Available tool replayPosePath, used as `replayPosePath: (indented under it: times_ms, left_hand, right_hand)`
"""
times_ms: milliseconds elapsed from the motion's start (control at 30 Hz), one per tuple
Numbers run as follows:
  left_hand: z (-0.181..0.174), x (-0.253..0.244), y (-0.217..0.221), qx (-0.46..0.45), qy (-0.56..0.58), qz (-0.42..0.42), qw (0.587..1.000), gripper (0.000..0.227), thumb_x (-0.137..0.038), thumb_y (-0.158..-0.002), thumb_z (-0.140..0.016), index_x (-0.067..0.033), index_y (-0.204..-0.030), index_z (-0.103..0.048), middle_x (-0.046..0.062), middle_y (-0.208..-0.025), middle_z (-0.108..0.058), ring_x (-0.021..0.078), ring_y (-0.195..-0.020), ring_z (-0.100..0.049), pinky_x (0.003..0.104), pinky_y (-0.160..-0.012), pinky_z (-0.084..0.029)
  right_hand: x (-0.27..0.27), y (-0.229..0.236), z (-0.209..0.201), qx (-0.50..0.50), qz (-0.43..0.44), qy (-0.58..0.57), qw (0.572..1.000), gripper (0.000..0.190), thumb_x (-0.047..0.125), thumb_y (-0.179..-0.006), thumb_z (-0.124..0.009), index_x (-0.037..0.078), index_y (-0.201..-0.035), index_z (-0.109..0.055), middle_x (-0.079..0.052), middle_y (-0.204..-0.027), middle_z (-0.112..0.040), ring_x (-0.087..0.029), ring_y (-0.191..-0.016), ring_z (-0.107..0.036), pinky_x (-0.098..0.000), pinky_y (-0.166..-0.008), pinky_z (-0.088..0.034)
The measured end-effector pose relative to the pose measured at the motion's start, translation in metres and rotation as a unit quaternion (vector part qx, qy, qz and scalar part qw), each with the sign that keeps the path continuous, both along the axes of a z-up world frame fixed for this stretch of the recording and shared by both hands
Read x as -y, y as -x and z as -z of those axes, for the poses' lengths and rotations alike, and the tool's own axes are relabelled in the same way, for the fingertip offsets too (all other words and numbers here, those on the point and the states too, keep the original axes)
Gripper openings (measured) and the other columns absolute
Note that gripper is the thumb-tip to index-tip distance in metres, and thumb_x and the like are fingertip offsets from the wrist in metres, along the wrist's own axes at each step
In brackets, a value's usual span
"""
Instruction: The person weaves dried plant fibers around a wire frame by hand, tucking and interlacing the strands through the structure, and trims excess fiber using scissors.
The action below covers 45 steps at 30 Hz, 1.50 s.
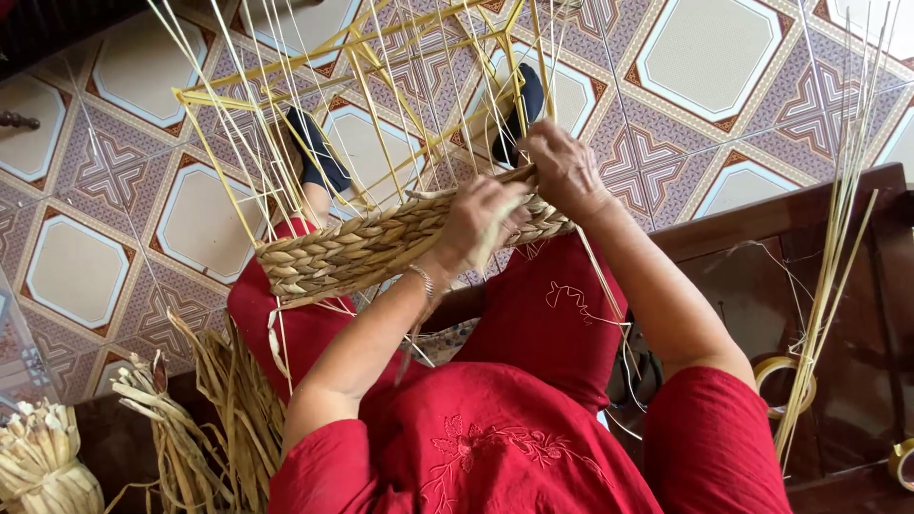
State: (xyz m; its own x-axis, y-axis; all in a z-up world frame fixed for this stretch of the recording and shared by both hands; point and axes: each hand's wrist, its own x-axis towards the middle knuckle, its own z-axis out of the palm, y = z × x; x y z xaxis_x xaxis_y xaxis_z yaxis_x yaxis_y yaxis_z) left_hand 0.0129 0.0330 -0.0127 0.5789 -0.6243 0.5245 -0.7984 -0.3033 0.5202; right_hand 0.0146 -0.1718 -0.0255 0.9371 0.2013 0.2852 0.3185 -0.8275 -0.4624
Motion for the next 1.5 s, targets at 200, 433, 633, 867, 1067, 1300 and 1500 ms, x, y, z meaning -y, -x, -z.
replayPosePath:
  times_ms: [200, 433, 633, 867, 1067, 1300, 1500]
  left_hand:
    - [-0.014, -0.022, -0.026, -0.599, 0.196, -0.075, 0.772, 0.033, -0.036, -0.103, -0.065, -0.0058, -0.112, -0.076, 0.003, -0.085, -0.061, 0.0102, -0.073, -0.052, 0.019, -0.058, -0.044]
    - [0.017, 0.005, -0.053, -0.463, -0.007, -0.069, 0.883, 0.01, -0.008, -0.09, -0.069, -0.0005, -0.097, -0.066, 0.008, -0.083, -0.067, 0.0146, -0.065, -0.063, 0.023, -0.056, -0.058]
    - [0.019, 0.042, -0.075, -0.223, -0.051, -0.114, 0.967, 0.018, -0.01, -0.091, -0.075, 0.0004, -0.091, -0.06, 0.011, -0.077, -0.066, 0.0186, -0.065, -0.065, 0.031, -0.054, -0.055]
    - [-0.028, 0.011, -0.041, -0.595, 0.294, -0.111, 0.74, 0.025, -0.018, -0.1, -0.049, -0.0022, -0.092, -0.065, 0.017, -0.085, -0.075, 0.0204, -0.068, -0.075, 0.032, -0.06, -0.067]
    - [-0.067, -0.008, 0.008, -0.588, 0.163, -0.058, 0.79, 0.029, -0.023, -0.107, -0.055, -0.0011, -0.112, -0.073, 0.017, -0.092, -0.075, 0.0241, -0.073, -0.065, 0.03, -0.065, -0.056]
    - [-0.065, -0.035, -0.047, -0.036, -0.116, -0.1, 0.988, 0.059, -0.025, -0.076, -0.081, 0.0058, -0.123, -0.064, 0.021, -0.132, -0.057, 0.0352, -0.126, -0.046, 0.054, -0.107, -0.041]
    - [-0.032, -0.052, -0.032, 0.141, -0.224, -0.121, 0.957, 0.017, -0.008, -0.083, -0.075, -0.0085, -0.084, -0.058, 0.013, -0.142, -0.056, 0.0314, -0.137, -0.044, 0.061, -0.114, -0.033]
  right_hand:
    - [0.023, 0.006, -0.02, -0.075, -0.094, -0.096, 0.988, 0.021, 0.016, -0.099, -0.07, 0.004, -0.116, -0.074, -0.012, -0.1, -0.077, -0.023, -0.09, -0.071, -0.0411, -0.081, -0.059]
    - [0.008, 0.002, -0.024, -0.146, -0.016, -0.124, 0.981, 0.014, 0.01, -0.102, -0.06, 0.004, -0.102, -0.073, -0.01, -0.091, -0.075, -0.02, -0.079, -0.073, -0.037, -0.076, -0.061]
    - [0.016, 0.005, -0.028, -0.176, -0.031, -0.154, 0.972, 0.014, 0.011, -0.103, -0.058, 0.003, -0.101, -0.07, -0.009, -0.09, -0.073, -0.02, -0.078, -0.073, -0.0359, -0.073, -0.062]
    - [0.005, 0.001, -0.017, -0.142, 0.014, -0.132, 0.981, 0.013, 0.017, -0.101, -0.064, 0.006, -0.1, -0.073, -0.006, -0.088, -0.072, -0.019, -0.077, -0.071, -0.0355, -0.072, -0.061]
    - [-0.014, -0.001, -0.022, -0.051, 0.051, -0.083, 0.994, 0.007, 0.017, -0.093, -0.073, 0.011, -0.093, -0.077, -0.005, -0.084, -0.072, -0.02, -0.077, -0.067, -0.0399, -0.072, -0.056]
    - [-0.003, 0.003, -0.026, -0.057, -0.076, -0.106, 0.99, 0.012, 0.011, -0.096, -0.066, 0.014, -0.092, -0.078, 0.001, -0.085, -0.074, -0.015, -0.077, -0.061, -0.0381, -0.078, -0.055]
    - [-0.014, 0.008, -0.009, -0.075, 0.046, -0.062, 0.994, 0.018, 0.013, -0.099, -0.066, 0.015, -0.087, -0.079, 0.002, -0.074, -0.073, -0.014, -0.074, -0.058, -0.0357, -0.07, -0.053]
